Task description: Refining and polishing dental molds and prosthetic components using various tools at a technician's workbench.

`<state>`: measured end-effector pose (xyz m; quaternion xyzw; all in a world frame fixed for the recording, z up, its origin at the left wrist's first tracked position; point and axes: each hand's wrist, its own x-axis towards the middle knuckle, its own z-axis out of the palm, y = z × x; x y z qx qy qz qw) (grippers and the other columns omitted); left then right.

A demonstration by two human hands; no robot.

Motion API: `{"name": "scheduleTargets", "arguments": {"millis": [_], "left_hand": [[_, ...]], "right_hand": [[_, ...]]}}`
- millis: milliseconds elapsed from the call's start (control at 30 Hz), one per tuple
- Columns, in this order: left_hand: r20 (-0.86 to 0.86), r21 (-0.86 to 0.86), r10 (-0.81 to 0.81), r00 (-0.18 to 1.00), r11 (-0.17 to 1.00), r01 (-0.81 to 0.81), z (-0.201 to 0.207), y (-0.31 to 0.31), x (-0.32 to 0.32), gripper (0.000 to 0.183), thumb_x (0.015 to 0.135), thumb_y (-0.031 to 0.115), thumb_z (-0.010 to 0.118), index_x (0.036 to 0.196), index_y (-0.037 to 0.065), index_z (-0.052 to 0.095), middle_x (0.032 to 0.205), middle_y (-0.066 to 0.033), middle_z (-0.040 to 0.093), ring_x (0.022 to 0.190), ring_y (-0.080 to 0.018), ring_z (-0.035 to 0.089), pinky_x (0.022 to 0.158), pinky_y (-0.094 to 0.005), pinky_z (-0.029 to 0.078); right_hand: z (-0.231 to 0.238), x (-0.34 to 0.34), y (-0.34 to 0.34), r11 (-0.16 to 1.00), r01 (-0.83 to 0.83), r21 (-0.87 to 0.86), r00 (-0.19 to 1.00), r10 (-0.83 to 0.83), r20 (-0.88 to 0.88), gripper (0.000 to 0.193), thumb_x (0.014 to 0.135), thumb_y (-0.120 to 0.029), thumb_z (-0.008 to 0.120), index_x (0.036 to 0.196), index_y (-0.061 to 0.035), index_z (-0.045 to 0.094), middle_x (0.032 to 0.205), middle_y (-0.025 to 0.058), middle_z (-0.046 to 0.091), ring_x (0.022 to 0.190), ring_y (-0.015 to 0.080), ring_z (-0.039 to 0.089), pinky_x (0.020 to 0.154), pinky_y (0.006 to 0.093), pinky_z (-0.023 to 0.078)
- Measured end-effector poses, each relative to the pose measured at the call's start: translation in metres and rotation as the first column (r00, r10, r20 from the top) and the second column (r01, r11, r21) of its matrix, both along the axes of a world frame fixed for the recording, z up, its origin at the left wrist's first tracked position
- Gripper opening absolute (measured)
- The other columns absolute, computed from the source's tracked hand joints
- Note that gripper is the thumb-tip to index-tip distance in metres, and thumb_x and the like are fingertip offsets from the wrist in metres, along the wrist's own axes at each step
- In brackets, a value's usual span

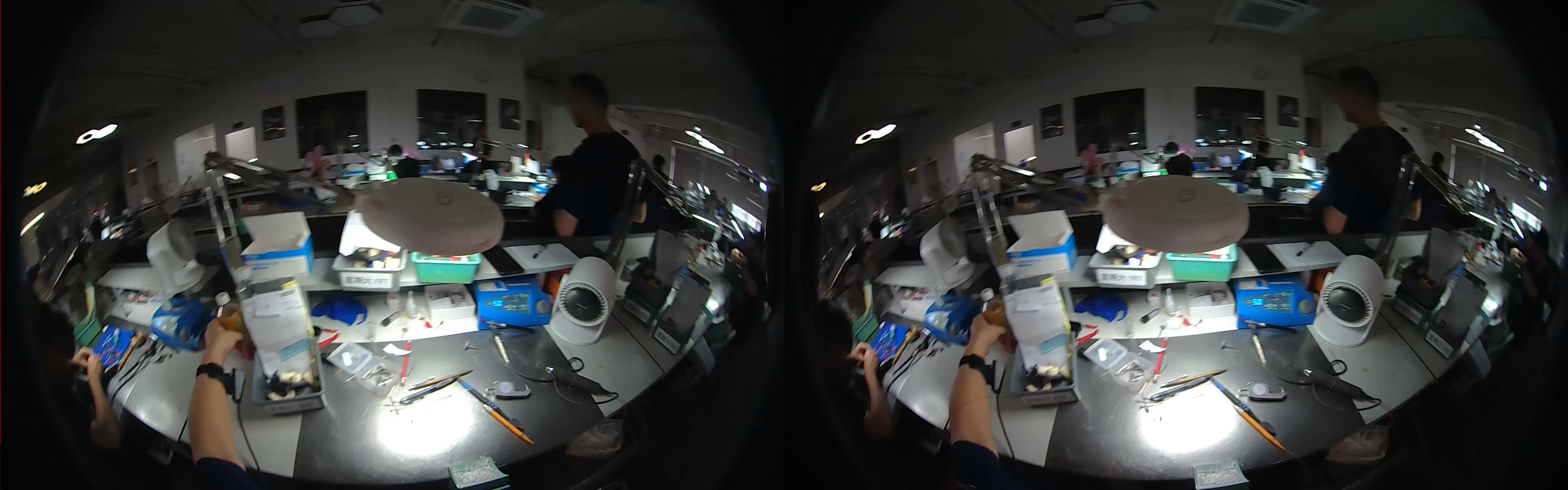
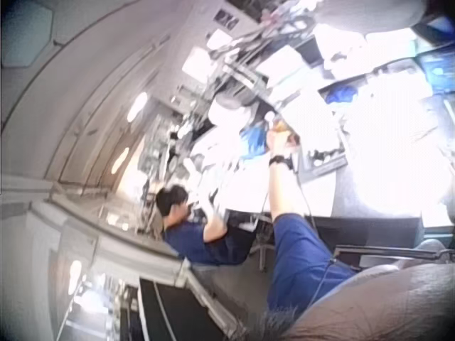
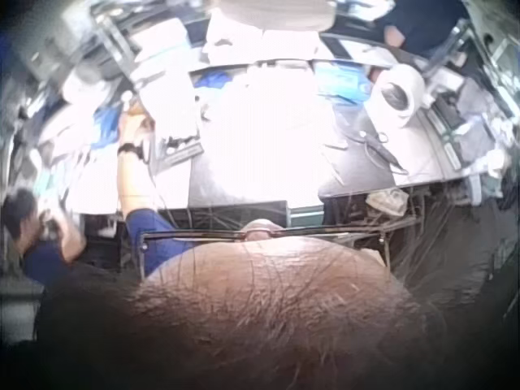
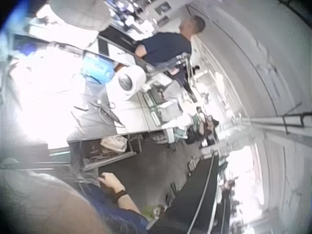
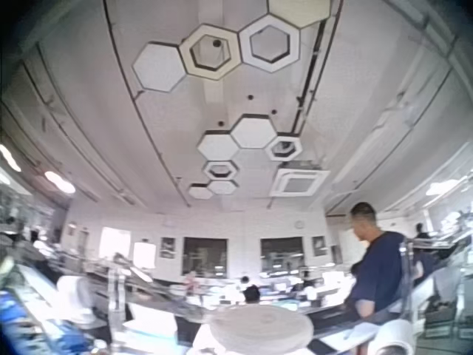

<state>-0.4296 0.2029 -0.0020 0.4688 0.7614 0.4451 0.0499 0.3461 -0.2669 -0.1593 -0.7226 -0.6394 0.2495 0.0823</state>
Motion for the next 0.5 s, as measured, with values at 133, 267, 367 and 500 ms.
{"name": "scheduleTargets", "arguments": {"millis": [133,267,367,500], "left_hand": [[0.040,-0.001,0.022,0.999,1.000,-0.022,0.003,0.023,-0.007,0.055,0.072,0.021,0.088,0.118,-0.002,0.068,0.115,-0.0230,0.074,0.109,-0.0358,0.073,0.091,-0.0409,0.056],[0.166,0.052,0.036,0.986,0.998,-0.045,0.011,0.004,-0.016,0.061,0.070,0.019,0.089,0.120,-0.004,0.064,0.115,-0.0230,0.073,0.111,-0.0355,0.071,0.094,-0.0410,0.054],[-0.050,0.022,-0.220,0.974,0.975,0.222,-0.004,-0.002,-0.045,0.087,0.054,0.012,0.094,0.130,-0.003,0.056,0.123,-0.0200,0.068,0.118,-0.0353,0.066,0.100,-0.0394,0.050],[-0.066,0.118,-0.137,0.988,0.983,0.144,0.013,-0.049,-0.027,0.094,0.062,0.014,0.091,0.143,-0.006,0.046,0.135,-0.0251,0.060,0.123,-0.0348,0.061,0.104,-0.0400,0.049]], "right_hand": [[-0.014,-0.001,0.009,0.976,0.087,-0.201,0.996,-0.080,0.042,0.037,0.088,-0.034,0.071,0.097,0.0019,0.072,0.097,0.0293,0.071,0.096,0.0466,0.069,0.084,0.0525,0.055],[-0.044,0.014,0.009,0.996,0.092,-0.022,0.994,-0.093,-0.064,0.033,0.091,-0.034,0.070,0.098,-0.0016,0.073,0.092,0.0222,0.072,0.089,0.0385,0.069,0.079,0.0466,0.055],[-0.034,0.029,0.013,0.987,0.141,0.079,0.914,-0.099,-0.394,0.020,0.100,-0.026,0.066,0.098,-0.0071,0.073,0.082,0.0075,0.071,0.070,0.0192,0.066,0.062,0.0331,0.051],[0.017,0.026,0.017,0.973,0.212,-0.093,0.923,-0.231,-0.309,0.026,0.097,-0.027,0.068,0.104,-0.0028,0.074,0.086,0.0118,0.072,0.075,0.0244,0.065,0.067,0.0338,0.050]]}}
